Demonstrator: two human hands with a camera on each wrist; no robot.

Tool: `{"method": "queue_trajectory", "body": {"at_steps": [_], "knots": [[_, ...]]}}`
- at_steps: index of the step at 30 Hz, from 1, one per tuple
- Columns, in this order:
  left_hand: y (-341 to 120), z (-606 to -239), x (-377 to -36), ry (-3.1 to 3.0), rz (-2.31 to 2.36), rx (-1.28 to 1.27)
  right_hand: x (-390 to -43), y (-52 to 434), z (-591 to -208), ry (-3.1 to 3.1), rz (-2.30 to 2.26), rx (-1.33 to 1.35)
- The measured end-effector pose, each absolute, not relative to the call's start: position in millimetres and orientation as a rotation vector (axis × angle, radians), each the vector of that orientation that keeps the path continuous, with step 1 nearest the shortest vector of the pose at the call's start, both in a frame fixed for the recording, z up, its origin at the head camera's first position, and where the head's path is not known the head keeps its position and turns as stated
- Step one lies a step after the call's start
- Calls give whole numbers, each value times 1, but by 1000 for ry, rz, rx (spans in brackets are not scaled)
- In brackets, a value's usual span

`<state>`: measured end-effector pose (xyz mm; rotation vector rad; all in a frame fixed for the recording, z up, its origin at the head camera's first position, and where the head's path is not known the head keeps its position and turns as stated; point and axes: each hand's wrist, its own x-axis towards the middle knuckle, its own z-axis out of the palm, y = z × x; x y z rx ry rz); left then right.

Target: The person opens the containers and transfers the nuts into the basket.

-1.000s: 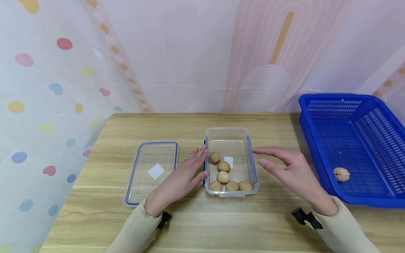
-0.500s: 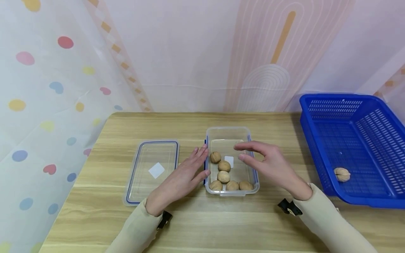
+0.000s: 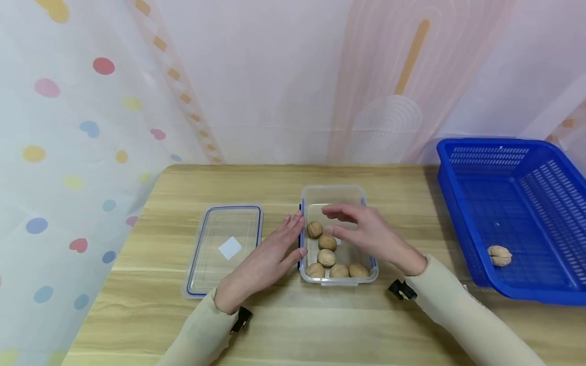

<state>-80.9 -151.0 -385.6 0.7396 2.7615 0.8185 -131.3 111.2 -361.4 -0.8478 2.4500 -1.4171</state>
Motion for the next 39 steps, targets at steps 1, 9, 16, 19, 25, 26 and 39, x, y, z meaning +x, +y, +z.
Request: {"method": "queue_trajectory", "body": {"at_steps": [1, 9, 16, 19, 25, 26, 39], "knots": [[-151, -386, -80, 2758, 822, 738, -133, 110, -362, 2432, -1412, -840], [-151, -388, -79, 2752, 854, 736, -147, 97, -369, 2372, -1340, -854], [-150, -390, -78, 2750, 859, 732, -153, 91, -375, 2364, -1227, -850], [-151, -389, -78, 2748, 857, 716, -154, 88, -377, 2378, -1174, -840], [-150, -388, -78, 2750, 863, 733, -158, 84, -381, 2406, -1100, -799], [-150, -388, -78, 2751, 866, 736, -158, 83, -381, 2404, -1091, -799], [-150, -386, -78, 2738, 868, 729, -157, 79, -383, 2409, -998, -839]]}}
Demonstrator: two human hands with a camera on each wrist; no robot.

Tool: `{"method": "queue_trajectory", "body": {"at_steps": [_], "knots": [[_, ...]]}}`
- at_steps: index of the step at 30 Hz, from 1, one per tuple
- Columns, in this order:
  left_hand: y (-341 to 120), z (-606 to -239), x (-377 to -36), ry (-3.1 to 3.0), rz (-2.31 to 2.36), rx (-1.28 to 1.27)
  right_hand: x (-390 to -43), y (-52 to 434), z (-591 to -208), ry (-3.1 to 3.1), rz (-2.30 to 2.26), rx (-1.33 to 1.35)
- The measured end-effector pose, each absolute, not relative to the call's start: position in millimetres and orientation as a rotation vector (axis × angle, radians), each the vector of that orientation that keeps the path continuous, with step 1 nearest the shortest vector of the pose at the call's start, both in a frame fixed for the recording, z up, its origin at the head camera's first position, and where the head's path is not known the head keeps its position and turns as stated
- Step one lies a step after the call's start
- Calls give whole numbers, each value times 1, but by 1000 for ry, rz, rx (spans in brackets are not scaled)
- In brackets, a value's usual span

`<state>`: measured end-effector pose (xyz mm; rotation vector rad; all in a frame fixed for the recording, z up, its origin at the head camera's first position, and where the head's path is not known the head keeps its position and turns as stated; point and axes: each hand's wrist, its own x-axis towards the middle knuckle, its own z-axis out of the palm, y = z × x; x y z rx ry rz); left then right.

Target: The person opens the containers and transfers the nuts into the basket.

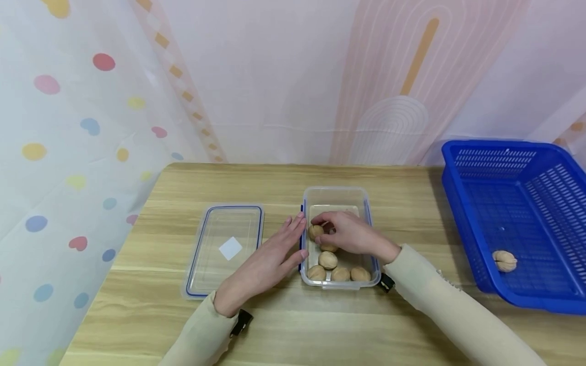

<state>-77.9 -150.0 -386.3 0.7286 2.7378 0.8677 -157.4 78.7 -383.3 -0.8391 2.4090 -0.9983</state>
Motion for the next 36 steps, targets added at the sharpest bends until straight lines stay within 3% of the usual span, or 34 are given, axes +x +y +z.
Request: {"method": "queue_trajectory", "body": {"at_steps": [36], "knots": [[-150, -388, -79, 2756, 884, 761, -151, 87, -374, 2449, -1178, -782]]}}
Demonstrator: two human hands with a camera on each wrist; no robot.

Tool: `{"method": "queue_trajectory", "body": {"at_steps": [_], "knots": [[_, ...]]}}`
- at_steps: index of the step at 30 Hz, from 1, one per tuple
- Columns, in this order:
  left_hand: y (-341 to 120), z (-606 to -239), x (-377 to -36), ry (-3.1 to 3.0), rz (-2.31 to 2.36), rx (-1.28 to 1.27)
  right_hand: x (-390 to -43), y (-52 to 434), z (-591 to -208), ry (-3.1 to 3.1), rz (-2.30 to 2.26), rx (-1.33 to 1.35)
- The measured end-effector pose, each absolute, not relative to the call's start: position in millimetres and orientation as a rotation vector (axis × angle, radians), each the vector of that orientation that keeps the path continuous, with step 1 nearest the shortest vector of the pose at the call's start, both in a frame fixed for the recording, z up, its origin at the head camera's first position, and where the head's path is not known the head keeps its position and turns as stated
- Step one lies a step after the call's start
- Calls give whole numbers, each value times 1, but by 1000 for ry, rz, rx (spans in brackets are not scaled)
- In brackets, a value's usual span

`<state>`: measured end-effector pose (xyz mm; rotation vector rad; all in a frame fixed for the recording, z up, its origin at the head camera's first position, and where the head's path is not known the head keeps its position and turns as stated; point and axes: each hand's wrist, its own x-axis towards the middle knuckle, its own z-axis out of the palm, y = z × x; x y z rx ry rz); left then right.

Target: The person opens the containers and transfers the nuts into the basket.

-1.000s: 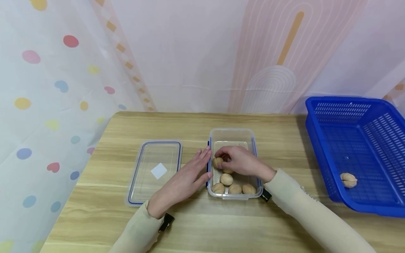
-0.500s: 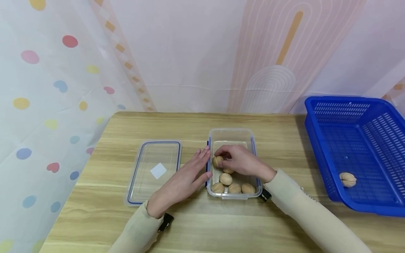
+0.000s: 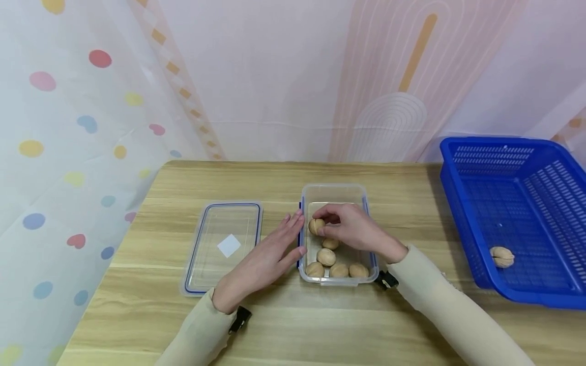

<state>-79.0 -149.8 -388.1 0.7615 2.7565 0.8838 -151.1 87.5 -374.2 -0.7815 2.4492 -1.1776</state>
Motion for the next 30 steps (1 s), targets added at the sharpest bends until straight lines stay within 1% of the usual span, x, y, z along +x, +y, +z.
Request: {"method": "queue_trajectory", "body": {"at_steps": [30], "knots": [[-150, -390, -80, 2753, 893, 747, -114, 126, -347, 2442, -1466, -683]]}}
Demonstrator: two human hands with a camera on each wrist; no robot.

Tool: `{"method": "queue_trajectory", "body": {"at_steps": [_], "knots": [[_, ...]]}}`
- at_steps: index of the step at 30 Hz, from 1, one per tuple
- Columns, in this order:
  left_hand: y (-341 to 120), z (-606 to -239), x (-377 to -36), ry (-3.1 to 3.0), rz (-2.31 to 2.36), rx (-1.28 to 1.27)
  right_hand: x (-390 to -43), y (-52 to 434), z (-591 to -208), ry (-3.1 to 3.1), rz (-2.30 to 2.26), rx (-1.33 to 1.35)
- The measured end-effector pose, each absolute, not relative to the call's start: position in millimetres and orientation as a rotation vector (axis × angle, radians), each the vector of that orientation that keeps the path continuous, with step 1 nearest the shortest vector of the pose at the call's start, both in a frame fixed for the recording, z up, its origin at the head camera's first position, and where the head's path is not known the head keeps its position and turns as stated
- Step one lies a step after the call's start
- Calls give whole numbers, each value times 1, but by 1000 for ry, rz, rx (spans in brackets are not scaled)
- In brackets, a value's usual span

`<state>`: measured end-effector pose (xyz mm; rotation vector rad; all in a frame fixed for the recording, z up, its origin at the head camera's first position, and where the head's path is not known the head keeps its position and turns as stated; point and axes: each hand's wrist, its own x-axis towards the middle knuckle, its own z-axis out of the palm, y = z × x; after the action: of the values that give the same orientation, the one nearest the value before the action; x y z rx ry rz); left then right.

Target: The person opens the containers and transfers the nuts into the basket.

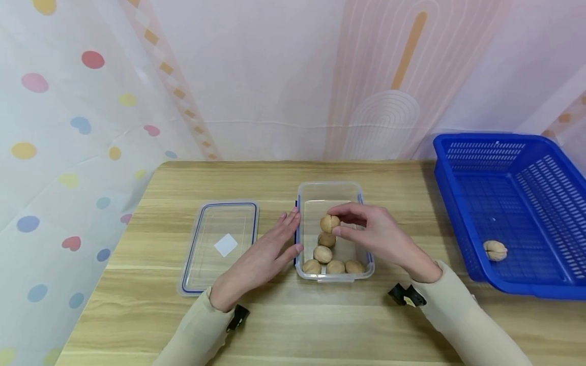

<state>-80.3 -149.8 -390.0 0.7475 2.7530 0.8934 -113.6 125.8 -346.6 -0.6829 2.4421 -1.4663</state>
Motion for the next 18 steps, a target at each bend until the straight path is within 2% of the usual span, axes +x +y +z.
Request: {"method": "queue_trajectory", "body": {"at_steps": [18], "knots": [[-149, -391, -80, 2766, 885, 761, -90, 155, -321, 2520, -1520, -594]]}}
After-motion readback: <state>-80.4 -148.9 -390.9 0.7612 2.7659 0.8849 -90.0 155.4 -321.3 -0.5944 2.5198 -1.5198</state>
